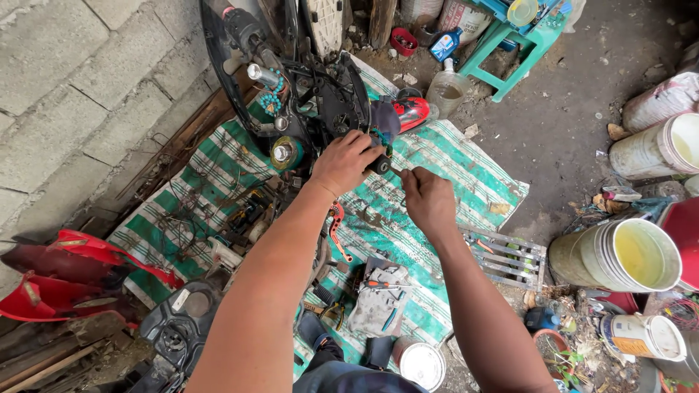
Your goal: Repairing the electrical wiring and front components of a motorcycle
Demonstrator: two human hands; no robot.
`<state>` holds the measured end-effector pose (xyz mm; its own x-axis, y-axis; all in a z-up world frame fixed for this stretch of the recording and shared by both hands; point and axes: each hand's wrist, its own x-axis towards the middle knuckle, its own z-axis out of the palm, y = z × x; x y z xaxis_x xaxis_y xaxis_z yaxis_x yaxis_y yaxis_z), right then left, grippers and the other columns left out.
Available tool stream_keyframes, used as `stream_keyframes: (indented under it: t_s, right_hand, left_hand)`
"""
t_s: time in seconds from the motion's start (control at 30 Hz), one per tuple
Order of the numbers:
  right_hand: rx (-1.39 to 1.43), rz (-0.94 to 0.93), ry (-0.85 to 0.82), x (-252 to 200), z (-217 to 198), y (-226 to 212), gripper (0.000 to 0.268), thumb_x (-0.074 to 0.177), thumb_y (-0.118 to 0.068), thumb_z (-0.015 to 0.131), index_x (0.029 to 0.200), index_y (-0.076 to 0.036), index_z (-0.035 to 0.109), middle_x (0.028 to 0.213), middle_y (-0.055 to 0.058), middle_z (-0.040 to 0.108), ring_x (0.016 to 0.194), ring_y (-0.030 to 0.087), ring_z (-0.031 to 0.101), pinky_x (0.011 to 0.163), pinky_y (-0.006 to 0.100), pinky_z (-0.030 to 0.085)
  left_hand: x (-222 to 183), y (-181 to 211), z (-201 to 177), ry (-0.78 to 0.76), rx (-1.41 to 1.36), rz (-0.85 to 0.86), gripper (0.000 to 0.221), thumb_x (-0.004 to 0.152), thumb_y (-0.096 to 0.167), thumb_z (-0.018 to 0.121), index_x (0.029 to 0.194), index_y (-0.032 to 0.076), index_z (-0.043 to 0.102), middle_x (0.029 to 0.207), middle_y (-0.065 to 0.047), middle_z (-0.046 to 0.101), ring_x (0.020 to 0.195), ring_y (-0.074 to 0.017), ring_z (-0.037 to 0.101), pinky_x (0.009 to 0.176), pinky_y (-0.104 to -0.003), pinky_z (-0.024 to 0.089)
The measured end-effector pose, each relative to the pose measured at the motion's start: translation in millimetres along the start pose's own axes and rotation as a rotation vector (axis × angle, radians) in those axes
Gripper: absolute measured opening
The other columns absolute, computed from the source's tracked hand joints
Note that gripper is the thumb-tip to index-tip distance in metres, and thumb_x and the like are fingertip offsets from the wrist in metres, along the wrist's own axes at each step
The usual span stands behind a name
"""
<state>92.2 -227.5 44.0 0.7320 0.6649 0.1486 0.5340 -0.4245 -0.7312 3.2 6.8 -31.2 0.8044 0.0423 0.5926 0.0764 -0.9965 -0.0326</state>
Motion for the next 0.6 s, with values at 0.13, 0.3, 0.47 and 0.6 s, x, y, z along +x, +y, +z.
stream_keyframes:
  t_s: [0.13, 0.3, 0.47, 0.6]
  right_hand:
    - [-0.027, -0.03, 0.039, 10, 13, -1, 0.042, 0.114, -0.032, 0.061, 0.083, -0.007, 0.071, 0.059, 0.02, 0.064, 0.068, 0.051, 0.07, 0.058, 0.054, 0.051]
    - [-0.117, -0.056, 0.02, 11, 6, -1, 0.041, 0.112, -0.035, 0.065, 0.079, -0.01, 0.07, 0.057, 0.012, 0.067, 0.067, 0.046, 0.072, 0.059, 0.05, 0.054]
    - [-0.085, 0.01, 0.005, 6, 23, 9, 0.044, 0.113, -0.036, 0.062, 0.082, -0.007, 0.073, 0.062, 0.021, 0.067, 0.073, 0.054, 0.071, 0.061, 0.058, 0.052]
    - [-0.145, 0.044, -0.009, 30, 49, 9, 0.046, 0.11, -0.039, 0.061, 0.081, -0.007, 0.075, 0.062, 0.017, 0.069, 0.071, 0.05, 0.073, 0.062, 0.058, 0.053]
  left_hand:
    - [2, -1, -4, 0.005, -0.022, -0.005, 0.058, 0.076, 0.034, 0.094, 0.127, 0.026, 0.071, 0.113, 0.002, 0.057, 0.128, -0.0232, 0.059, 0.09, -0.04, 0.062]
    - [4, 3, -13, 0.009, -0.062, -0.015, 0.059, 0.076, 0.032, 0.096, 0.129, 0.021, 0.072, 0.113, 0.0, 0.058, 0.128, -0.0256, 0.061, 0.084, -0.041, 0.067]
    - [7, 3, -19, 0.013, -0.084, 0.014, 0.058, 0.076, 0.027, 0.097, 0.128, 0.019, 0.074, 0.111, 0.0, 0.058, 0.126, -0.0249, 0.061, 0.084, -0.039, 0.067]
    - [5, 2, -19, -0.012, -0.09, 0.037, 0.058, 0.077, 0.025, 0.096, 0.128, 0.017, 0.073, 0.113, -0.001, 0.059, 0.125, -0.026, 0.061, 0.085, -0.04, 0.068]
